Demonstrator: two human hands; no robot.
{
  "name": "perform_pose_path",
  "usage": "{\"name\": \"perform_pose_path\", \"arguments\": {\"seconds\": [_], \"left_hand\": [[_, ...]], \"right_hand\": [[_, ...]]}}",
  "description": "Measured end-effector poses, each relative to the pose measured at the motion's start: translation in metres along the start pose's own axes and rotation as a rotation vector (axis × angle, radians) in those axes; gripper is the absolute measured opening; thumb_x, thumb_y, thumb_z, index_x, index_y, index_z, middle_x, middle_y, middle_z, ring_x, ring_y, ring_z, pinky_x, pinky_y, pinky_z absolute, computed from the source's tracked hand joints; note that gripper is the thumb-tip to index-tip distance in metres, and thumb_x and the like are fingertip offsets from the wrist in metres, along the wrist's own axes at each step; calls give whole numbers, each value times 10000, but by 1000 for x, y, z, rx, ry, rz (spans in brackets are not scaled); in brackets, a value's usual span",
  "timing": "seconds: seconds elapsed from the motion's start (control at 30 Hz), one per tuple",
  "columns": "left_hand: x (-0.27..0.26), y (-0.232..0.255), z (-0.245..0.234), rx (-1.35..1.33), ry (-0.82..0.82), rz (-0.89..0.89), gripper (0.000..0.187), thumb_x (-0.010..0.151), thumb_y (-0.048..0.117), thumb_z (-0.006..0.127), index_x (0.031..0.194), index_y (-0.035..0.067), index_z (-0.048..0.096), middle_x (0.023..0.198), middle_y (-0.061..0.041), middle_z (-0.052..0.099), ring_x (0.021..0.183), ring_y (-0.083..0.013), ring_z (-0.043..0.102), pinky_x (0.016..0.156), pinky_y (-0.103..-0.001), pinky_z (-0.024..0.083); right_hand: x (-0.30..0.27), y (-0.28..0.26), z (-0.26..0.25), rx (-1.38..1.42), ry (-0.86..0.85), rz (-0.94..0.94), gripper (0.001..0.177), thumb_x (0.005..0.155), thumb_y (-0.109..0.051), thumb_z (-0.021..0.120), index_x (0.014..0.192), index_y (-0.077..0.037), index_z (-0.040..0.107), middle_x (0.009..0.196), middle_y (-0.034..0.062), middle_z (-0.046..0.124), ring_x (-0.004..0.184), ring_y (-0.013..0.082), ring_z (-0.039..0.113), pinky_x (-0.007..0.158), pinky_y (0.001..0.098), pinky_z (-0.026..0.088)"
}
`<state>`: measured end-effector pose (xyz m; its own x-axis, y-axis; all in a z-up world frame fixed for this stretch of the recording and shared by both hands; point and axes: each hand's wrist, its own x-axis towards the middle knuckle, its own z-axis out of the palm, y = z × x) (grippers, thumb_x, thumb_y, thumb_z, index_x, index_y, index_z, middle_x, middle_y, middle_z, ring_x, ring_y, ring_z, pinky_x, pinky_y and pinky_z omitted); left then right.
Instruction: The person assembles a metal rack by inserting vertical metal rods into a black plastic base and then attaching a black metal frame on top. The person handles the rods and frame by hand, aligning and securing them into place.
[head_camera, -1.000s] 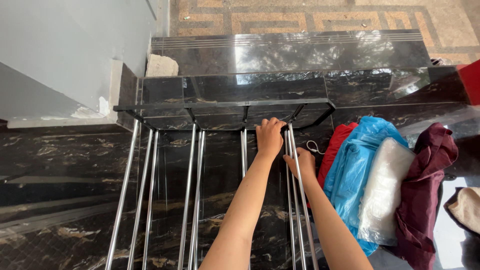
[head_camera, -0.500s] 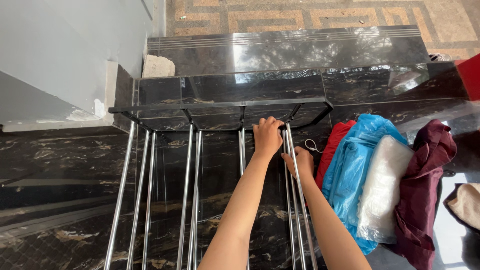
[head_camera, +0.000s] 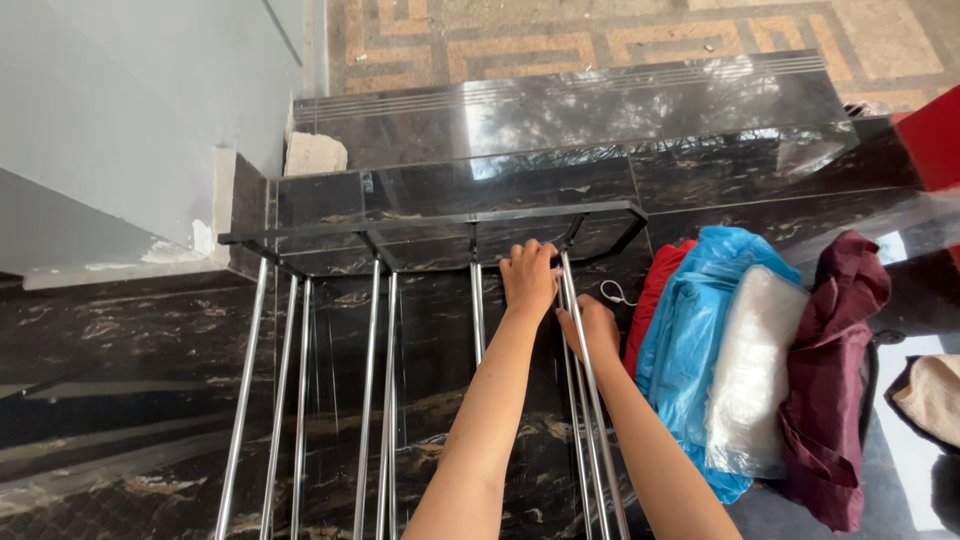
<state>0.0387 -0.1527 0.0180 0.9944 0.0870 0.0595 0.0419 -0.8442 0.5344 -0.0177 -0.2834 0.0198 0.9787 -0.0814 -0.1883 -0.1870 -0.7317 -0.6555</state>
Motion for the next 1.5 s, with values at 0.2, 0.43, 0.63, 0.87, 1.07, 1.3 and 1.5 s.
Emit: {"name": "perform_pose_path", "arguments": {"seconds": [0.2, 0.43, 0.63, 0.87, 1.07, 1.3, 1.5], "left_hand": [[-2, -4, 2, -27, -6, 9, 385, 819, 234, 811, 1185, 174, 708, 1141, -1, 629, 1129, -260, 558, 927, -459, 414], [-7, -6, 8, -101, 23, 98, 584, 812, 126, 777, 1365, 132, 587, 1298, -28, 644, 1232, -271, 582, 999, -461, 437], [-7, 1, 6, -392, 101, 92, 404, 928, 119, 626, 1329, 86, 600, 1228, -124, 692, 1099, -364, 658, 906, -479, 523], [-5, 11, -15, -405, 45, -15, 233, 1029, 233, 511, 1044, 117, 713, 1006, -135, 750, 941, -409, 689, 750, -504, 543], [-3, 10, -10, -398, 21, -37, 194, 993, 207, 555, 1018, 104, 718, 959, -156, 743, 919, -423, 682, 741, -518, 529], [1, 10, -4, -372, 27, 41, 326, 913, 122, 592, 1235, 86, 631, 1162, -158, 711, 1060, -392, 663, 857, -489, 524], [-8, 43, -49, -616, 241, 75, 403, 801, -91, 514, 1181, 43, 535, 1189, -154, 607, 1065, -349, 641, 838, -422, 543]], "right_hand": [[-1, 7, -12, 305, 77, -75, 266, 1008, -240, 567, 1001, -4, 689, 773, 170, 703, 679, 276, 702, 628, 413, 540], [-5, -12, -28, 703, -128, 19, 355, 1044, -299, 508, 954, -37, 731, 802, 14, 702, 707, 90, 622, 673, 261, 504], [-18, -22, -44, 598, -194, -5, 289, 959, -260, 653, 816, -10, 681, 714, 26, 603, 672, 93, 522, 648, 268, 422], [-28, -32, -61, 538, -54, -76, 311, 879, -206, 697, 669, 8, 615, 701, 21, 531, 659, 106, 508, 637, 283, 399], [-25, -37, -71, 597, -100, -161, 334, 944, -222, 689, 708, 2, 617, 714, 56, 488, 687, 107, 449, 654, 295, 360], [-34, -43, -78, 707, -110, -189, 280, 976, -236, 633, 800, -21, 674, 750, -3, 521, 702, 76, 445, 650, 265, 345], [-34, -42, -84, 747, -98, -301, 289, 990, -209, 630, 778, -12, 630, 798, -8, 579, 759, 70, 499, 704, 258, 389]]}}
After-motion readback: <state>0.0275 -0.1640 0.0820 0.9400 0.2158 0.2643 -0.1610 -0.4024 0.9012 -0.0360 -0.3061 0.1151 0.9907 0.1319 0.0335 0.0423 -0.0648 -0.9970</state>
